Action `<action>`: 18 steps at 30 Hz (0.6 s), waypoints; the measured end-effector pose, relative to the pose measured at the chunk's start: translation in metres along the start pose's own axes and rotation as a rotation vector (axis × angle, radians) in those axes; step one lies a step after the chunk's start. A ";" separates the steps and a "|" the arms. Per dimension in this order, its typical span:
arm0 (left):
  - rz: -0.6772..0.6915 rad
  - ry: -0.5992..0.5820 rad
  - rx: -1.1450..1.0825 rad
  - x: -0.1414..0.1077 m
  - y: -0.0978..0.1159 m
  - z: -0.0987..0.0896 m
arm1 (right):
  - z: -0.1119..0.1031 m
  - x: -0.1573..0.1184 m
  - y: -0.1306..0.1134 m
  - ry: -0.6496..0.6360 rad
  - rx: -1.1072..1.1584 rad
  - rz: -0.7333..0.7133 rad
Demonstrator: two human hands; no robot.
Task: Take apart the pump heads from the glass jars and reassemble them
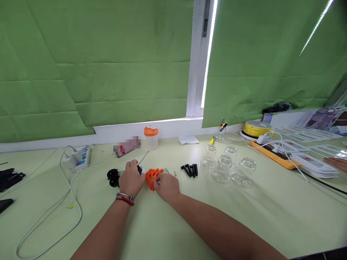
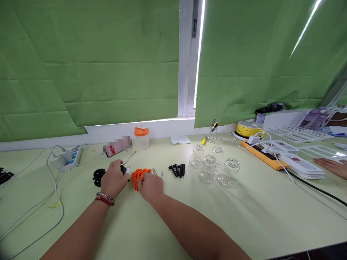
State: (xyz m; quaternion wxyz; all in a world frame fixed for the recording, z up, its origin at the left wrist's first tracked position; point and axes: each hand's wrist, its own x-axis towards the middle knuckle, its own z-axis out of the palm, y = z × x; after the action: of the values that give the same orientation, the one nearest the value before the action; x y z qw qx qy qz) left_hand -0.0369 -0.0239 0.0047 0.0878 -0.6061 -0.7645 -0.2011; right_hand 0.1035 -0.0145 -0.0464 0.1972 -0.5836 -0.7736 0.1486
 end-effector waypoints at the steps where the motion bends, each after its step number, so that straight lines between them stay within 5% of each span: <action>1: 0.003 -0.004 0.001 0.000 0.000 0.000 | 0.000 0.000 0.000 0.004 -0.003 0.006; 18: 0.056 -0.035 -0.034 -0.001 -0.003 0.007 | 0.001 -0.006 0.002 0.044 -0.068 0.055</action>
State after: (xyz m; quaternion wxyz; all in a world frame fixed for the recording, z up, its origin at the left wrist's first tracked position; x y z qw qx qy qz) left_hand -0.0387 -0.0224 -0.0021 0.0699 -0.6320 -0.7452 -0.2008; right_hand 0.1063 -0.0199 -0.0493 0.1900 -0.6141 -0.7573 0.1147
